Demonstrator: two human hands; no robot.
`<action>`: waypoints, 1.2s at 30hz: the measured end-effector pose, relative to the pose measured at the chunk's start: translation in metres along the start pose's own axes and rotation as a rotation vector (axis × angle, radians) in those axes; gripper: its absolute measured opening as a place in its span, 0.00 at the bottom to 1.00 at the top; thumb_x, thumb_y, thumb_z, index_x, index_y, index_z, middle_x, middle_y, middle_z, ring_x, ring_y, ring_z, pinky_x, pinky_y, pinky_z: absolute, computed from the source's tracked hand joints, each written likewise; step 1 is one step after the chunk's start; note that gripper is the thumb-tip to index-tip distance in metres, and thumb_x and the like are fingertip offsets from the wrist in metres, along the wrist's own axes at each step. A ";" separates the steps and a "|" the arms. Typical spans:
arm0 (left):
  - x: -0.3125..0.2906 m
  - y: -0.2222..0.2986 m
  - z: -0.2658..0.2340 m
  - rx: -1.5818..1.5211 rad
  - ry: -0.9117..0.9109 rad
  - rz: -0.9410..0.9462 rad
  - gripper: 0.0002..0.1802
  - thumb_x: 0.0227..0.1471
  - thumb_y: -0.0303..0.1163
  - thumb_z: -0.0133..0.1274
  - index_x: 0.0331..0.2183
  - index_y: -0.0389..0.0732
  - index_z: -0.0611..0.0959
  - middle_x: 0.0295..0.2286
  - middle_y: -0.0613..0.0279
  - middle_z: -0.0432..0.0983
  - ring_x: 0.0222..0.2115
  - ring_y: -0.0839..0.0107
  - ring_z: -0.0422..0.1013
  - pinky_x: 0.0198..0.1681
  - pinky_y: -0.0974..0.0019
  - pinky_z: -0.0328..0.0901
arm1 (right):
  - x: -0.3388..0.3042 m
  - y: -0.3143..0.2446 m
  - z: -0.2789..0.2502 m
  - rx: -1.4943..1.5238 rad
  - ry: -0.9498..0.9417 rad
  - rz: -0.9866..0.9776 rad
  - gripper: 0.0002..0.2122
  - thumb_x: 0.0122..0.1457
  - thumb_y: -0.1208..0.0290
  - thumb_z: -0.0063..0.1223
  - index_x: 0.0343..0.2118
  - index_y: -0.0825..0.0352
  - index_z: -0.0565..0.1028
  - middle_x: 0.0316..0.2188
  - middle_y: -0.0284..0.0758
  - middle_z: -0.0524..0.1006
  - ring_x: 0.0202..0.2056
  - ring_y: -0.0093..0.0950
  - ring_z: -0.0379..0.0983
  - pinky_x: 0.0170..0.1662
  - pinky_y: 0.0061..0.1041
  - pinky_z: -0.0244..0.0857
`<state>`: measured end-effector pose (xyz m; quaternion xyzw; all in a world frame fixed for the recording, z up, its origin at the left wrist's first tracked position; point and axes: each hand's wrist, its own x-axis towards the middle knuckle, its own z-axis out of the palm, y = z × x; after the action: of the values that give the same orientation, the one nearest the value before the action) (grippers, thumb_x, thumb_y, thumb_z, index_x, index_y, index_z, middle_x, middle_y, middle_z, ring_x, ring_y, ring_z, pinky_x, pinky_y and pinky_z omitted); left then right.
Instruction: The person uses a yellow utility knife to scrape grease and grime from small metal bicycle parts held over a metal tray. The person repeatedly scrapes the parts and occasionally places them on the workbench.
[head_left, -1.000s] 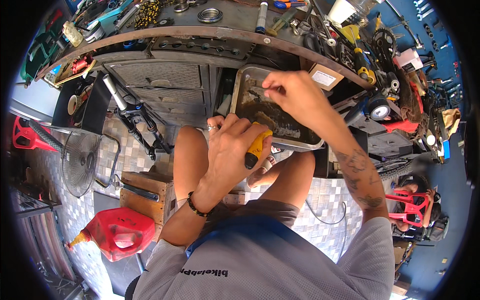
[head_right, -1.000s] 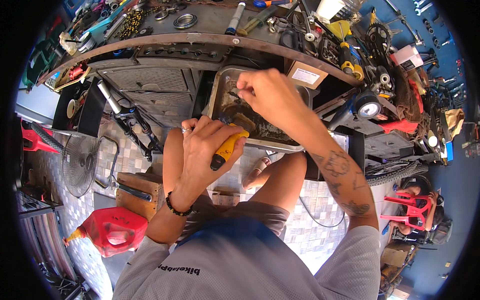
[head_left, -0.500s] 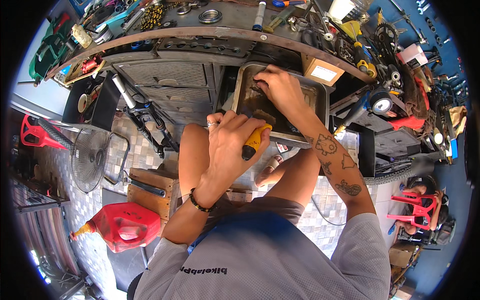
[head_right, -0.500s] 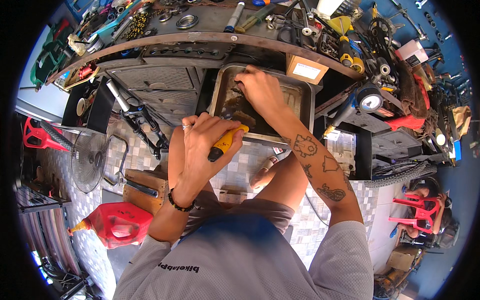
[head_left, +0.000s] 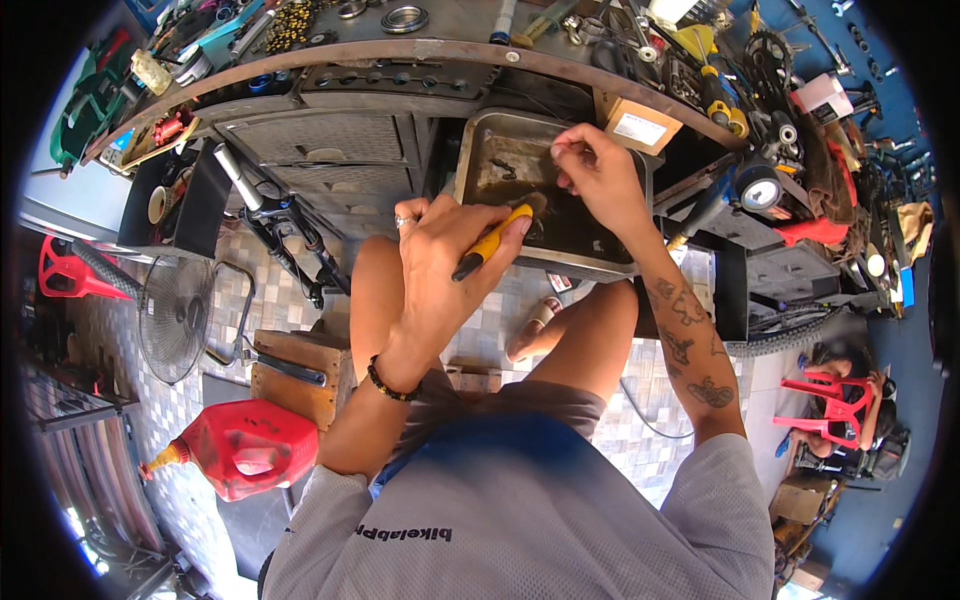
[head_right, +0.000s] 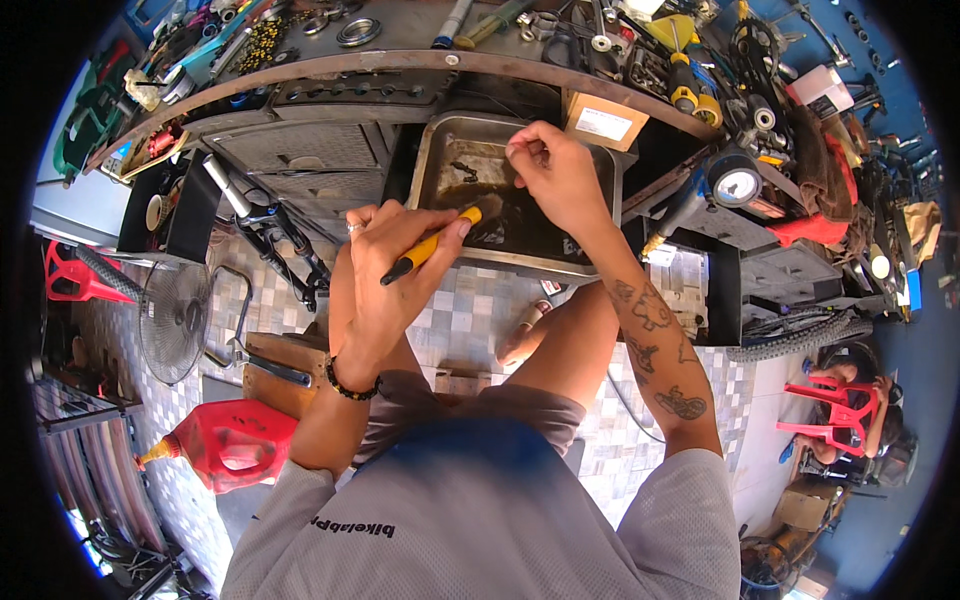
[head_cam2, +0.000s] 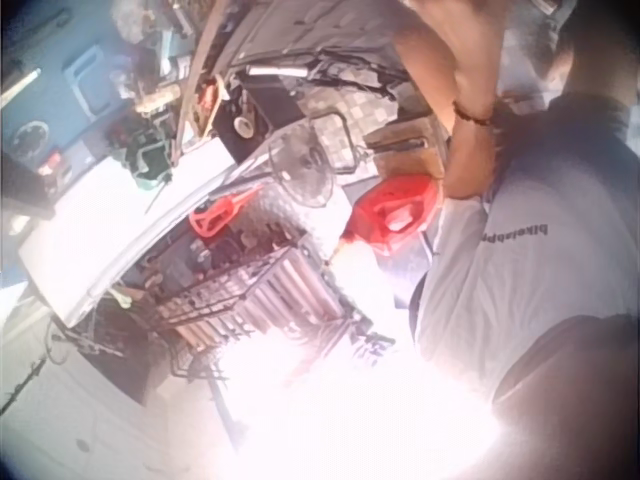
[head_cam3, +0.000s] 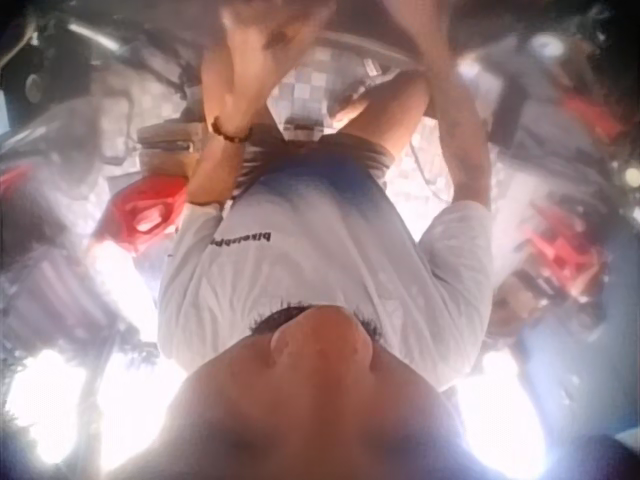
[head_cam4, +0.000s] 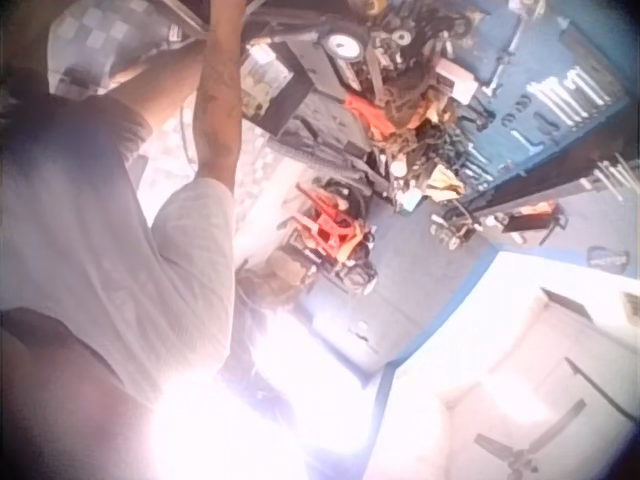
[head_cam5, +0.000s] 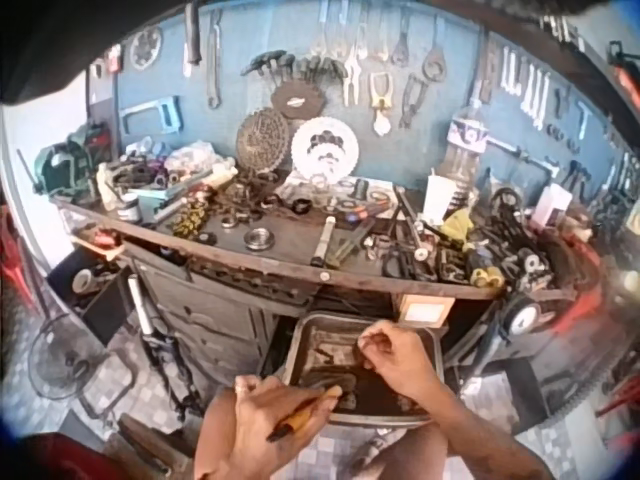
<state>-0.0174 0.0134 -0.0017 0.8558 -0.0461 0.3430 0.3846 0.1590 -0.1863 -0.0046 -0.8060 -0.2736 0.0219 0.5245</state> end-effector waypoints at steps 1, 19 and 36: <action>0.002 0.000 0.001 0.009 -0.015 0.013 0.09 0.60 0.40 0.75 0.35 0.46 0.96 0.26 0.65 0.85 0.30 0.64 0.75 0.48 0.55 0.59 | -0.006 -0.001 -0.006 0.169 -0.029 0.183 0.05 0.71 0.76 0.63 0.46 0.69 0.81 0.36 0.37 0.86 0.32 0.25 0.85 0.34 0.25 0.78; 0.003 0.009 0.027 -0.165 0.073 -0.038 0.07 0.60 0.29 0.70 0.39 0.37 0.96 0.28 0.56 0.88 0.28 0.64 0.77 0.48 0.61 0.64 | -0.056 -0.018 -0.012 0.401 0.153 0.317 0.09 0.74 0.70 0.65 0.49 0.71 0.85 0.41 0.38 0.90 0.31 0.18 0.78 0.34 0.19 0.72; 0.010 0.003 0.017 -0.355 0.048 -0.217 0.08 0.61 0.31 0.71 0.40 0.39 0.96 0.27 0.56 0.89 0.28 0.65 0.81 0.45 0.63 0.69 | -0.062 -0.011 -0.011 0.384 -0.018 0.238 0.11 0.78 0.71 0.61 0.55 0.73 0.80 0.44 0.37 0.86 0.43 0.26 0.86 0.47 0.28 0.83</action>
<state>-0.0014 0.0014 -0.0011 0.7660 -0.0043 0.3066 0.5650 0.1054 -0.2208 -0.0055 -0.7177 -0.1720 0.1424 0.6595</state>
